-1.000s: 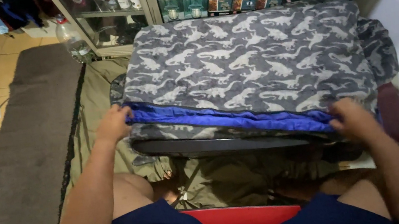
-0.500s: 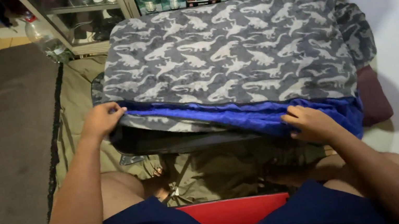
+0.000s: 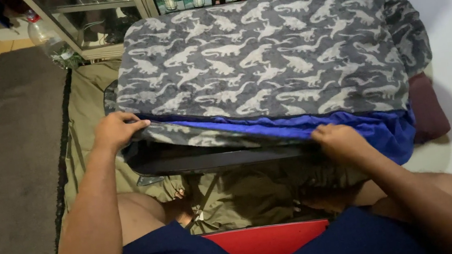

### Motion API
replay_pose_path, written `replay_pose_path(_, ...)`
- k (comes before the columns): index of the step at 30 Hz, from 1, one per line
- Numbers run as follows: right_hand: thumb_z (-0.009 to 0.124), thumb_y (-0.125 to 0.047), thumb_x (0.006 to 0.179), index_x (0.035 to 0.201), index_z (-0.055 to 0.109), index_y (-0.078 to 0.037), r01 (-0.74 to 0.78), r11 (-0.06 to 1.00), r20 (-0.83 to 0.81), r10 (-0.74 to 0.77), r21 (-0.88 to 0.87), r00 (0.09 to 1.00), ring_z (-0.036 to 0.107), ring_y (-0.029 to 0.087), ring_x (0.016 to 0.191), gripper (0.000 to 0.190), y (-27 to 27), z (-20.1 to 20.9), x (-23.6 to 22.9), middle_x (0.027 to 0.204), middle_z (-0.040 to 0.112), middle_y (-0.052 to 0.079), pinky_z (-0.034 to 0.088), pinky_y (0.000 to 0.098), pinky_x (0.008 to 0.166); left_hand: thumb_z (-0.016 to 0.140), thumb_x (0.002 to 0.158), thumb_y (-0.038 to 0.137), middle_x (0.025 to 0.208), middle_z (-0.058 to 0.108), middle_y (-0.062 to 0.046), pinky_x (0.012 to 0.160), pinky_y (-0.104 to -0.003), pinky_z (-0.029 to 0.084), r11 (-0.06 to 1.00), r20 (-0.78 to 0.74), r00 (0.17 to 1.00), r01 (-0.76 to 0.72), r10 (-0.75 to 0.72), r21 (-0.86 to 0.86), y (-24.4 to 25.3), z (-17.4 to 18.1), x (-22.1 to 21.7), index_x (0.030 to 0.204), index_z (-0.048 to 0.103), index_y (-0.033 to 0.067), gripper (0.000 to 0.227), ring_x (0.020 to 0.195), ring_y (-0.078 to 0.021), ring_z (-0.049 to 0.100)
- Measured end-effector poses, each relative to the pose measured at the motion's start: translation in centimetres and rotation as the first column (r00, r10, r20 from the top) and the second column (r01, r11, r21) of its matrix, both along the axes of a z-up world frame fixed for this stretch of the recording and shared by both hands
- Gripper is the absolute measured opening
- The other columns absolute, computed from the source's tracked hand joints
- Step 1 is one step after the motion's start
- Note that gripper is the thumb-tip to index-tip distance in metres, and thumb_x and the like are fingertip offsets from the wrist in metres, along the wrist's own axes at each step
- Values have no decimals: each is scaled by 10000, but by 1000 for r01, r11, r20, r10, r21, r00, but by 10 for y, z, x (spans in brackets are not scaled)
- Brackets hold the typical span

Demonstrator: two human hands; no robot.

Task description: The person is zipping up and folding a blue sleeping bag with a dinosaur-patterned interior on top of a plastic storage bin.

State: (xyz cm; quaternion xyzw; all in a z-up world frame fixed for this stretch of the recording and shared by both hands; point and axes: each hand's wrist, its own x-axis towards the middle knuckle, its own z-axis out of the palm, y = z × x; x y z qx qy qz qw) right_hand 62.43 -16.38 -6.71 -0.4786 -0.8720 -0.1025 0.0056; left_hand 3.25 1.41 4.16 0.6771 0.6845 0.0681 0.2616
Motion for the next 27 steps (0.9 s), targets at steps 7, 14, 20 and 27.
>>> replay_pose_path(7, 608, -101, 897, 1000, 747, -222, 622, 695, -42, -654, 360, 755, 618, 295, 850, 211, 11, 70, 82, 992, 669, 60, 545, 380, 623, 777, 860, 564, 608, 686, -134, 610, -394, 504, 991, -8, 1000, -20, 19, -130, 1, 16, 8, 998, 842, 150, 442, 502, -253, 604)
replay_pose_path(14, 591, 121, 760, 1301, 567, -63, 527, 806, -814, -484, -271, 322, 560, 151, 939, 572, -36, 127, 161, 1061, 634, 91, 442, 251, 856, 710, 909, 534, 1344, 682, -98, 975, -544, 528, 991, 46, 998, -28, 35, -133, 4, 14, 3, 1143, 808, 142, 467, 1189, -369, 624)
replay_pose_path(20, 620, 133, 856, 962, 744, 125, 103, 189, -171, -972, -977, 163, 676, 388, 587, 163, -38, 60, 230, 710, 709, 298, 533, 446, 557, 839, 685, 453, 1526, 578, -166, 1222, -593, 327, 868, 103, 993, -4, 63, -497, 1, 16, -3, 1189, 810, 72, 632, 1434, -383, 490)
replay_pose_path(27, 639, -337, 891, 1125, 804, -189, 745, 370, 51, -879, -556, 474, 708, 321, 1056, 322, 19, 40, 189, 1130, 789, 121, 517, 430, 904, 579, 1045, 395, 1255, 617, -124, 876, -526, 544, 980, -228, 956, 163, -186, -118, 16, -33, 6, 1249, 765, 195, 341, 1101, -381, 627)
